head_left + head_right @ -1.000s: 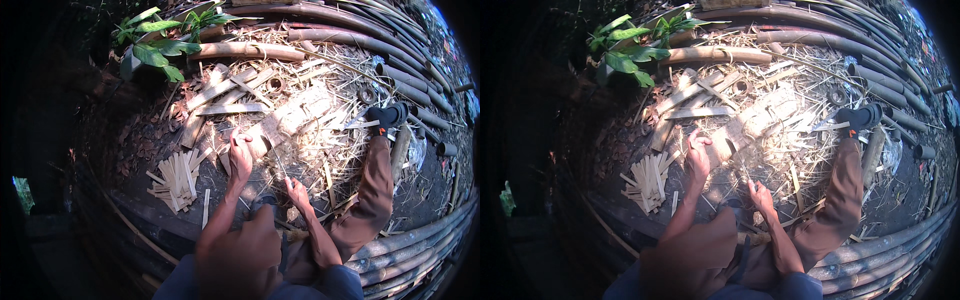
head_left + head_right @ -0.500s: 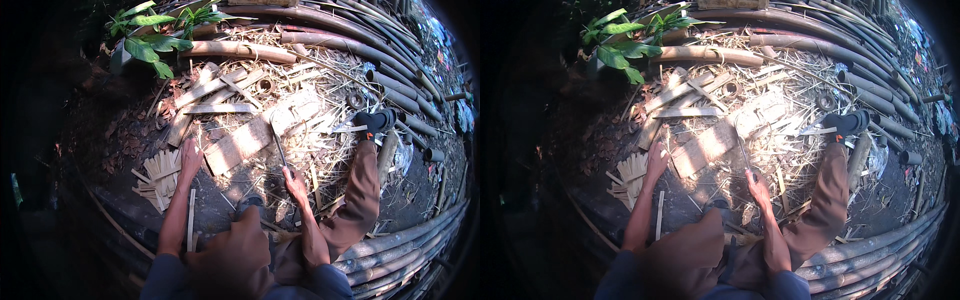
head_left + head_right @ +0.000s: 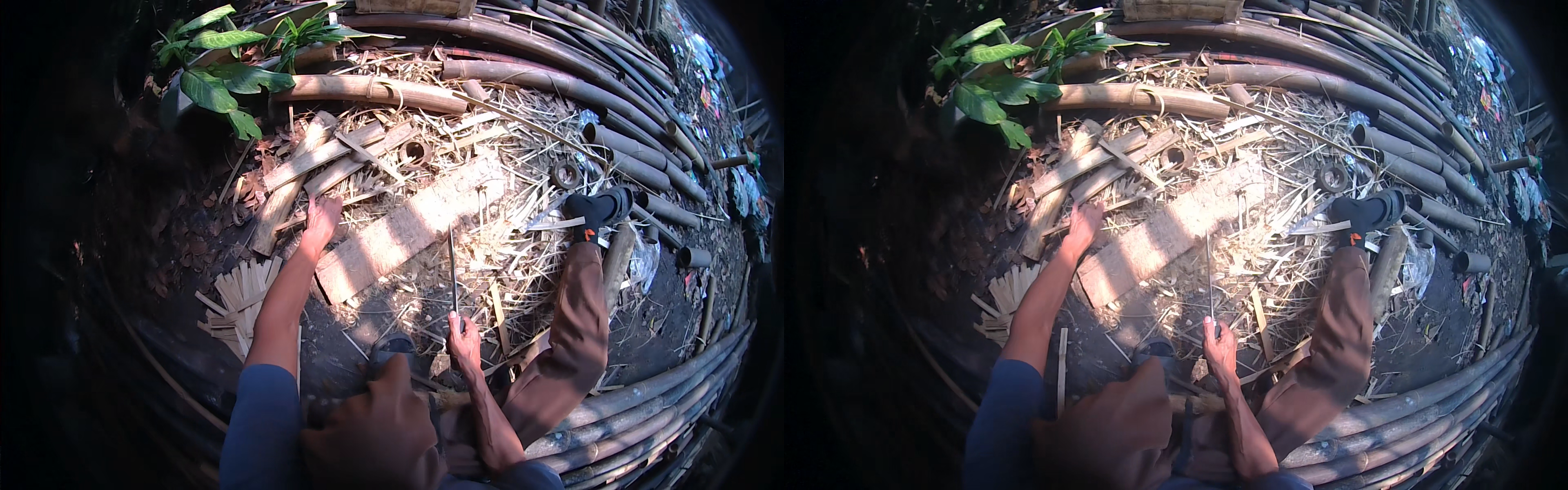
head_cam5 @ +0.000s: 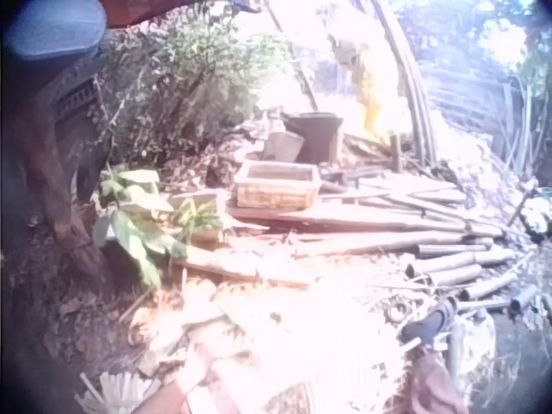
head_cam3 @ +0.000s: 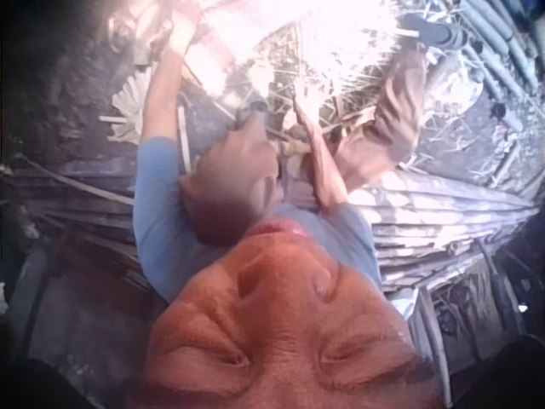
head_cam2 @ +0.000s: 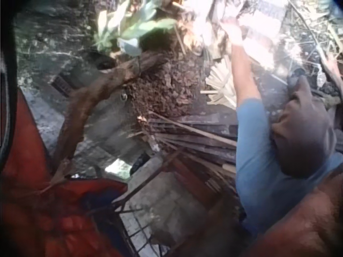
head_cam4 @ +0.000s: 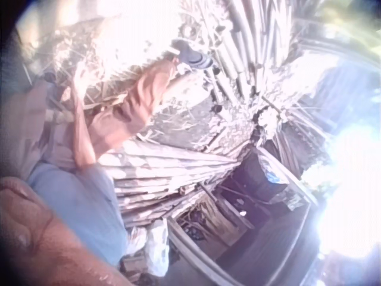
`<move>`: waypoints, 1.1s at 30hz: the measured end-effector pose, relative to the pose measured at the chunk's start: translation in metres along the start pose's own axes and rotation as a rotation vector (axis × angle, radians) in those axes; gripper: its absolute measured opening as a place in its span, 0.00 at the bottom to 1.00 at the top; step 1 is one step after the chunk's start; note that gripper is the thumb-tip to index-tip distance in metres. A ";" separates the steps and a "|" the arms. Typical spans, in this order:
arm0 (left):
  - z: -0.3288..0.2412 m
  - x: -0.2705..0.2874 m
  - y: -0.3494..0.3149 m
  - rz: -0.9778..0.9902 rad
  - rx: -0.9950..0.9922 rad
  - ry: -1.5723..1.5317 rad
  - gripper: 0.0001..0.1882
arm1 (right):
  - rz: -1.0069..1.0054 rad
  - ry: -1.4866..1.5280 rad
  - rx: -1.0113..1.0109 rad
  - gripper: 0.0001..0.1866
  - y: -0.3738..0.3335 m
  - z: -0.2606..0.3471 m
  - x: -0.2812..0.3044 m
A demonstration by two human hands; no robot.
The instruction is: The person sits on the ground and uses a machete to split bamboo pieces into thin strips. They repeatedly position the bamboo, strike it with the machete, and gather the resulting strips into a pile.
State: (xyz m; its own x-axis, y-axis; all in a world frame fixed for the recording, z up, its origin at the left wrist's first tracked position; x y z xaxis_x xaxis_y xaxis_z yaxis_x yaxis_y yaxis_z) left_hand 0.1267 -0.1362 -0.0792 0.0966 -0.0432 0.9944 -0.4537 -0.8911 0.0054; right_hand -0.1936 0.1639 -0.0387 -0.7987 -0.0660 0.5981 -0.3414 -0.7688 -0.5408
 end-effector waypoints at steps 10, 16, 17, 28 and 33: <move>-0.073 0.115 -0.057 0.148 0.535 -1.865 0.10 | 0.011 0.151 0.023 0.26 -0.001 0.000 -0.025; -0.121 0.156 -0.047 -0.168 0.182 -2.004 0.14 | 0.007 -0.022 0.111 0.25 -0.014 0.012 0.002; -0.132 0.163 -0.043 -0.323 0.221 -1.814 0.12 | 0.003 0.001 0.095 0.25 -0.017 0.014 0.009; -0.142 0.177 -0.032 -0.329 0.182 -1.447 0.12 | -0.026 0.218 0.325 0.19 -0.064 0.086 0.059; -0.167 0.202 -0.038 -0.254 0.034 -1.296 0.12 | 0.027 0.237 0.522 0.20 -0.085 0.151 0.114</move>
State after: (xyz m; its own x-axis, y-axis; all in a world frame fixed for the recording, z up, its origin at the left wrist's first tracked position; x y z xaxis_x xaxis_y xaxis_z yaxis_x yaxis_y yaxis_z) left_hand 0.0155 -0.0353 0.1391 0.9559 -0.2555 0.1446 -0.2768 -0.9486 0.1537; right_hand -0.1809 0.1252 0.1646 -0.9133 0.0082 0.4071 -0.0775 -0.9850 -0.1541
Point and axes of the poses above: each hand's wrist, its own y-axis towards the middle knuckle, its own x-axis out of the back of the hand, z = x × y, the point moved 4 cm from there along y, towards the middle knuckle, and after that the axes turned 12 degrees about -y, right-handed, at the moved point
